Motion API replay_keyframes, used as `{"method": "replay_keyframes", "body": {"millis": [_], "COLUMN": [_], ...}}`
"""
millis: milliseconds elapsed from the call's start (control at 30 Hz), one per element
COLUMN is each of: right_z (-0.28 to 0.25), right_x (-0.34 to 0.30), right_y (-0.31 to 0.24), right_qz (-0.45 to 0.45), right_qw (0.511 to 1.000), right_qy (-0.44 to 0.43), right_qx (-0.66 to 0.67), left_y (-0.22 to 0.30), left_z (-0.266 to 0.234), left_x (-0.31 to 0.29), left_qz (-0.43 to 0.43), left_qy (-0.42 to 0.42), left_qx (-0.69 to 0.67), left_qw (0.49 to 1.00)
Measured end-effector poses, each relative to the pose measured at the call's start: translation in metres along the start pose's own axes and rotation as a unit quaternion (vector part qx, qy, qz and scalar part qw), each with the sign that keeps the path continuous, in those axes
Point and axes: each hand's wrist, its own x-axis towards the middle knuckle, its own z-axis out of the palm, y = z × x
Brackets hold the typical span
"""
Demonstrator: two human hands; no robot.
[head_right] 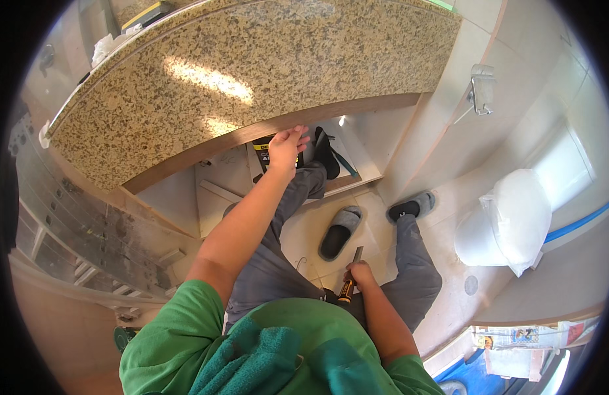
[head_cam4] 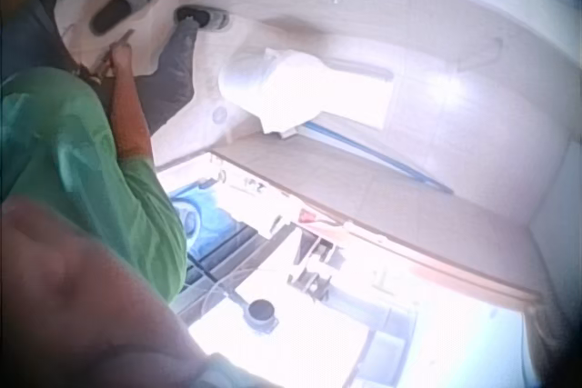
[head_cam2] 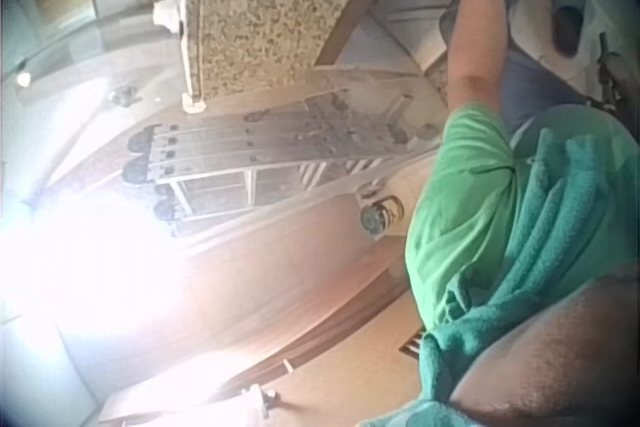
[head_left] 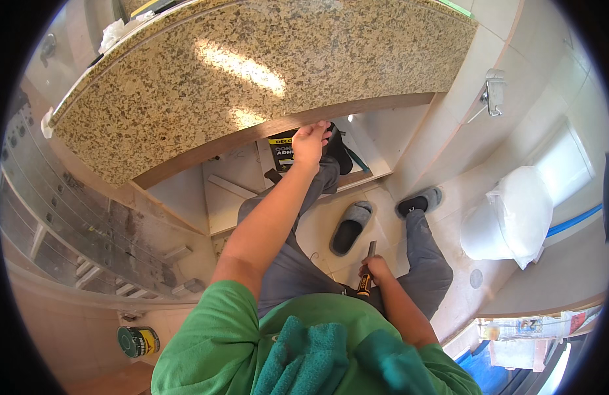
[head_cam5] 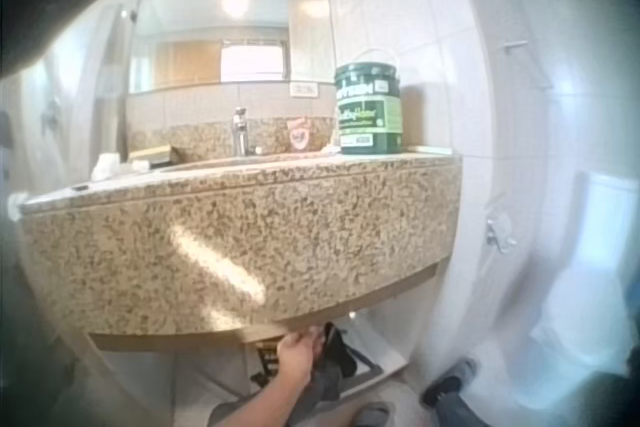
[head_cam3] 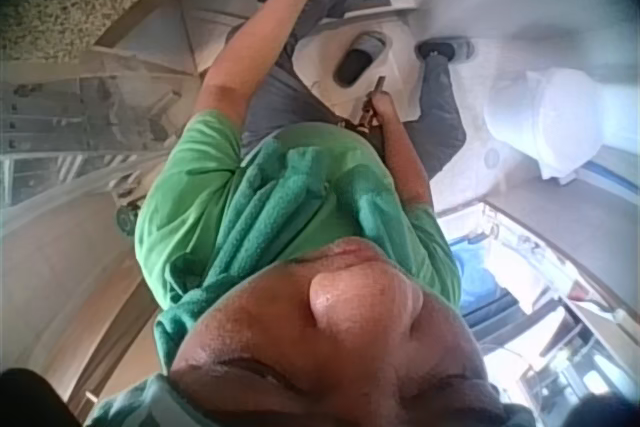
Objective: The person sits on the floor and uses a pry bar to fit and secure a wooden trim piece along the edge of a granite countertop. They repeatedly tap and adjust the trim to align it with the cabinet frame.
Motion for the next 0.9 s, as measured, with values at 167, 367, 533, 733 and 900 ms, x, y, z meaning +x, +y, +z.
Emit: {"method": "replay_keyframes", "body": {"millis": [167, 367, 533, 733, 900], "right_z": [0.002, 0.002, 0.003, 0.0, 0.002], "right_x": [0.0, 0.002, -0.006, -0.001, 0.0], "right_y": [-0.002, -0.001, -0.005, -0.002, -0.003], "right_qz": [-0.003, 0.001, -0.011, -0.007, -0.002], "right_qw": [1.0, 1.0, 1.0, 1.0, 1.0], "right_qy": [0.005, -0.003, -0.003, -0.007, -0.007], "right_qx": [-0.021, -0.016, -0.005, -0.014, -0.021], "left_y": [-0.001, 0.001, 0.0, -0.002, -0.003], "left_z": [-0.007, 0.012, 0.009, 0.013, 0.016], "left_x": [-0.005, -0.004, -0.006, -0.008, -0.007], "left_qz": [0.009, -0.019, -0.031, -0.047, -0.063], "left_qy": [0.019, 0.027, 0.032, 0.03, 0.021], "left_qx": [-0.038, -0.05, -0.061, -0.101, -0.109], "left_qw": [0.999, 0.998, 0.997, 0.993, 0.992]}}
